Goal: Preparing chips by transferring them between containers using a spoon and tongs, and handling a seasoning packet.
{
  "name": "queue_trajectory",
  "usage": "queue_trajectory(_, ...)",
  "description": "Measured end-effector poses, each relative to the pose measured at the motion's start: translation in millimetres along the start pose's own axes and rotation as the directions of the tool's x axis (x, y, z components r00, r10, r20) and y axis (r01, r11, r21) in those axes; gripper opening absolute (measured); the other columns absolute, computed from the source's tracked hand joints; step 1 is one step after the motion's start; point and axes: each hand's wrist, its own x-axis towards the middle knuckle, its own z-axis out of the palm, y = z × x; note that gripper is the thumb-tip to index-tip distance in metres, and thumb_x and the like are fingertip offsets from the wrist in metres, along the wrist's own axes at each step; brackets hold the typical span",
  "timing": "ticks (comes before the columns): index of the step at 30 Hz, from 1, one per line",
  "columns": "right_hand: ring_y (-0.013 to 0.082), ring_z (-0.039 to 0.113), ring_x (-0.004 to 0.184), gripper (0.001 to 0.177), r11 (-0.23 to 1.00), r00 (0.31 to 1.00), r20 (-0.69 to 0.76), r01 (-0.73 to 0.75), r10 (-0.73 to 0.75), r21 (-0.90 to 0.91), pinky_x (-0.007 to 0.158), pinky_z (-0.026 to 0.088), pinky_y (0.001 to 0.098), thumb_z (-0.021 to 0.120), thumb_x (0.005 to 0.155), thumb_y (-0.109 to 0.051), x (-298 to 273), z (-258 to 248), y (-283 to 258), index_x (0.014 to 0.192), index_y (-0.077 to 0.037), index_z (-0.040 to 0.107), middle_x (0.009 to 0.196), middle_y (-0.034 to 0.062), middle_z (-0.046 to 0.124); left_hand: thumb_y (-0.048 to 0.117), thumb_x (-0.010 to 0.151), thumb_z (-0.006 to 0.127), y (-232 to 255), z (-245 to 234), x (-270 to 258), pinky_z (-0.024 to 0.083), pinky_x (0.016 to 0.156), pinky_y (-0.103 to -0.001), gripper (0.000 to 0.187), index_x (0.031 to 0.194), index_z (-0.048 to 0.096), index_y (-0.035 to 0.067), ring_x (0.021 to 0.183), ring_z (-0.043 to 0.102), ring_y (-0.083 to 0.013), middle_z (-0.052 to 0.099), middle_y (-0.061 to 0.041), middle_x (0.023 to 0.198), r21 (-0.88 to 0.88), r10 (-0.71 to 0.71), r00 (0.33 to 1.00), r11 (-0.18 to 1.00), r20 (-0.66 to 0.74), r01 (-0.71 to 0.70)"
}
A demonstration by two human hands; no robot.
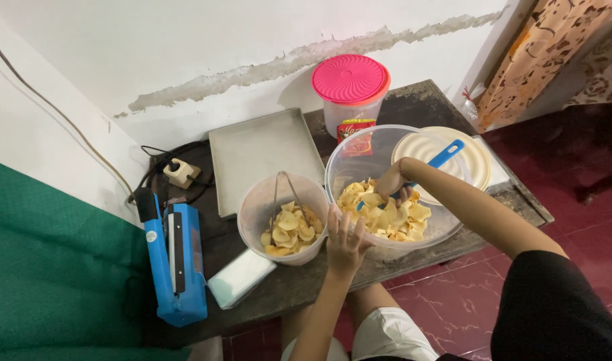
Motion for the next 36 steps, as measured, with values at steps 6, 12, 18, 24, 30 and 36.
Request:
queue_trajectory(6,0.0067,0.022,0.041,0.023,1.000,1.000,-0.008,-0.024,0.024,0.004,0.039,0.020,0.0195,0.038,0.092,-0.025,-22,2,-8,0.096,-0.007,0.053,0.056,0.0001,0.030,0.066,0.098,0.026,0,2,-3,0.059,0.092,-0.054,0.067,0.127,0.060,0.016,0.128,0.051,-0.0556,0.055,-0.015,0.123,0.013,-0.014,1.000,1.000,0.010,0.014)
queue_trajectory(12,0.0051,0.022,0.040,0.012,0.993,0.997,0.031,-0.075,0.072,0.088,0.040,0.023,0.0158,0.046,0.090,-0.015,-25,-30,12,0.092,-0.004,0.053,0.054,0.0015,0.028,0.065,0.097,0.030,-3,8,-11,0.061,0.085,-0.055,0.065,0.128,0.057,0.015,0.127,0.051,-0.0579,0.055,-0.018,0.121,0.027,-0.005,1.000,1.000,0.009,0.004)
queue_trajectory(18,0.0048,0.023,0.038,0.026,0.984,0.984,-0.067,-0.160,0.165,0.076,0.038,0.018,0.0159,0.045,0.094,-0.024,-101,-54,-27,0.074,-0.009,0.052,0.052,-0.0032,0.025,0.065,0.095,0.035,0,4,-8,0.061,0.086,-0.054,0.065,0.136,0.049,0.017,0.130,0.047,-0.0587,0.051,-0.018,0.126,-0.015,-0.027,0.998,0.999,0.061,0.028)
queue_trajectory(24,0.0106,0.031,0.030,0.032,0.996,0.954,-0.295,-0.076,0.058,-0.050,0.034,0.023,0.0195,0.055,0.082,-0.038,-162,-47,-107,0.064,-0.012,0.052,0.043,0.0010,0.035,0.064,0.095,0.039,-2,13,-14,0.060,0.088,-0.055,0.064,0.136,0.050,0.016,0.131,0.047,-0.0597,0.050,-0.018,0.133,-0.007,-0.021,0.999,1.000,0.043,0.021)
queue_trajectory(30,0.0155,0.037,0.033,0.025,0.997,0.867,-0.492,0.050,-0.076,-0.065,0.034,0.031,0.0281,0.057,0.076,-0.031,-78,-74,-153,0.064,-0.010,0.057,0.046,0.0012,0.043,0.065,0.095,0.039,-1,18,-14,0.063,0.086,-0.054,0.066,0.141,0.045,0.019,0.130,0.045,-0.0603,0.045,-0.017,0.133,-0.030,-0.033,0.998,0.999,0.055,0.035)
queue_trajectory(36,0.0179,0.058,0.051,0.036,0.928,0.828,-0.448,0.209,-0.336,-0.309,0.039,0.049,0.0281,0.050,0.083,-0.011,2,-79,-200,0.116,-0.001,0.060,0.068,0.0088,0.060,0.063,0.094,0.045,-2,13,-7,0.062,0.087,-0.057,0.063,0.136,0.050,0.016,0.128,0.049,-0.0622,0.049,-0.018,0.131,-0.031,0.012,1.000,0.999,0.004,-0.012)
